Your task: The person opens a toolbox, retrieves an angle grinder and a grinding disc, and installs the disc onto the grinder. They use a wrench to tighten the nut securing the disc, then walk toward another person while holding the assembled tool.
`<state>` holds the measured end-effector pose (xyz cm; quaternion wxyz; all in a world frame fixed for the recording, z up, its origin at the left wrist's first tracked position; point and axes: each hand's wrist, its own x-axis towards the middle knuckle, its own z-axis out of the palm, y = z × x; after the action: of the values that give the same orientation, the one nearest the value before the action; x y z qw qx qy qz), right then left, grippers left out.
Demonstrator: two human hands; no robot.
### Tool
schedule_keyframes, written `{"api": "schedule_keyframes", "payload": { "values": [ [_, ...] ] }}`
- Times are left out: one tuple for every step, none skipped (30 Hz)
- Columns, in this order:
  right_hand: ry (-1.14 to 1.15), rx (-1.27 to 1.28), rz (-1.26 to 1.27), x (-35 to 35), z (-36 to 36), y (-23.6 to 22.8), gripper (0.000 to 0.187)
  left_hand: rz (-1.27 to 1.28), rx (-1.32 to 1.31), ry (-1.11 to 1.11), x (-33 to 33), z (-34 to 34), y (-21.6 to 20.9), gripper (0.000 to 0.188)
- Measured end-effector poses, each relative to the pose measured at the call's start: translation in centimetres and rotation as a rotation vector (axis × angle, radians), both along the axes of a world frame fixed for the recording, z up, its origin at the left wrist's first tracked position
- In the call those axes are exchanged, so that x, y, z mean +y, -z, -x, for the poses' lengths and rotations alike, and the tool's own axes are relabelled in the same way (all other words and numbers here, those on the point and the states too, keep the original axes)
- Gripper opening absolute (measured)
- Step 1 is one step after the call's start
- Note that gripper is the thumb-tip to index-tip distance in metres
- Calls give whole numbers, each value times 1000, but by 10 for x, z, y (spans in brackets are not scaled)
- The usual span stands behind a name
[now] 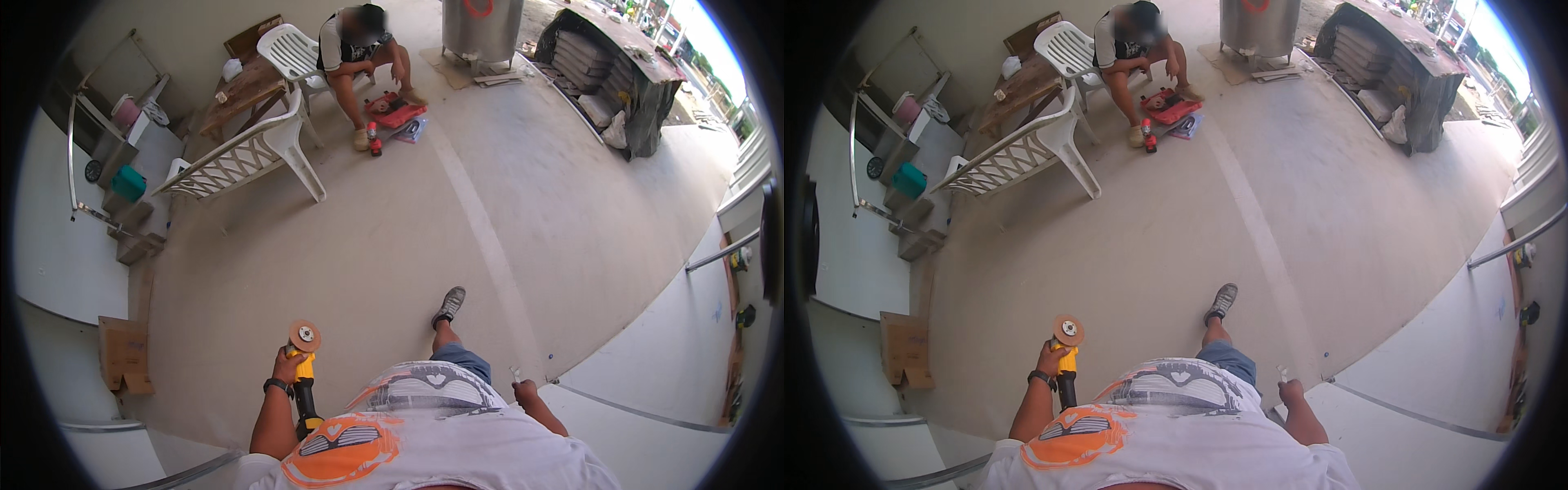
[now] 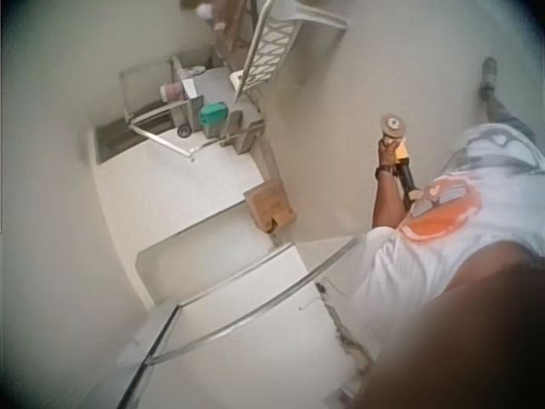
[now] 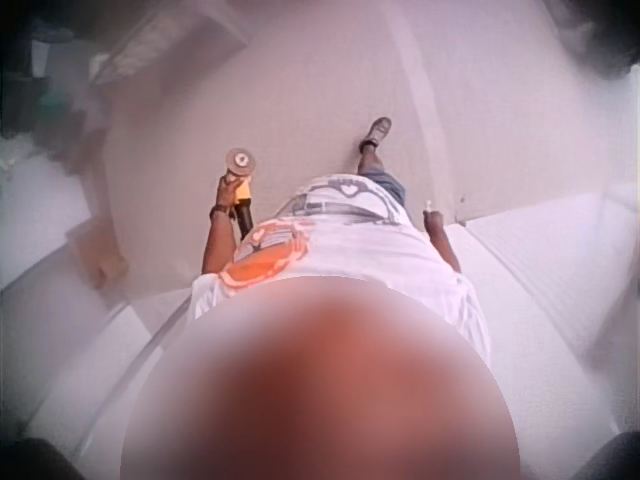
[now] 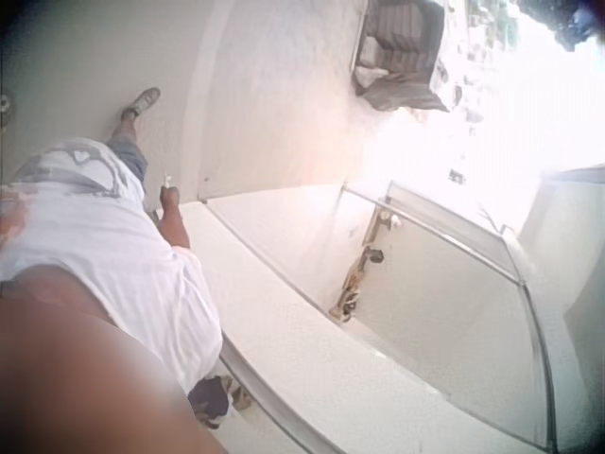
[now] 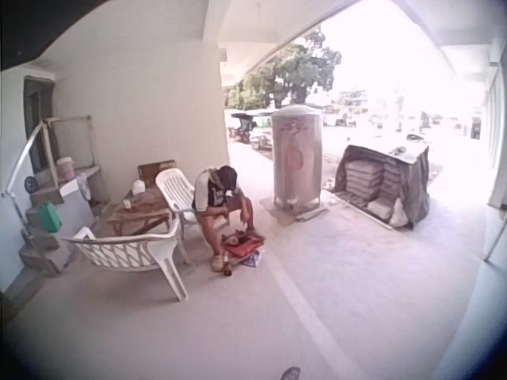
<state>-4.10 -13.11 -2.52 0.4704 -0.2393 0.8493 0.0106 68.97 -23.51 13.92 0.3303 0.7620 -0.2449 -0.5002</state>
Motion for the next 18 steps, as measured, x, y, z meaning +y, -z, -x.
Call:
{"api": "schedule_keyframes", "payload": {
  "values": [
    [-27,-8,-29,-33,11,9,39,44,23,-9,-42,9,0,60],
    [-171,-41,28,-68,22,16,38,40,-13,-9,-79,21,0,60],
    [-217,-30,-17,-106,31,21,38,28,22,-32,-112,38,3,60],
    [-162,-70,30,-146,40,24,37,17,27,-52,-137,53,6,60],
    [-4,-73,-9,-190,43,25,37,-7,19,-70,-164,63,7,60],
    [150,-48,-79,-237,48,20,36,-58,10,-87,-188,77,9,61],
    [36,11,-54,-287,54,11,39,-128,27,-100,-208,88,11,62],
    [-112,12,-53,-344,62,-1,43,-160,17,-99,-227,99,12,62],
    [-134,5,67,-397,61,-11,44,-211,1,-109,-244,110,17,63],
    [-169,11,185,-454,64,-21,47,-317,-25,-90,-264,119,23,66],
    [-156,-18,216,-509,69,-31,50,-421,-50,-71,-281,124,30,70],
    [-137,-83,255,-565,73,-37,54,-523,-90,-53,-302,129,41,73],
    [-189,-46,318,-618,78,-41,54,-587,-105,4,-323,134,54,76],
    [-234,-45,385,-671,81,-41,54,-653,-135,61,-341,136,68,78],
    [-279,-47,447,-718,82,-38,54,-728,-175,104,-359,138,82,81],
    [-277,-32,467,-762,84,-37,53,-741,-136,145,-382,141,95,82],
    [-273,-18,475,-798,89,-41,52,-771,-105,172,-401,144,102,83],
    [-243,7,431,-837,83,-39,52,-829,-87,209,-433,136,115,84]
  ]
}}
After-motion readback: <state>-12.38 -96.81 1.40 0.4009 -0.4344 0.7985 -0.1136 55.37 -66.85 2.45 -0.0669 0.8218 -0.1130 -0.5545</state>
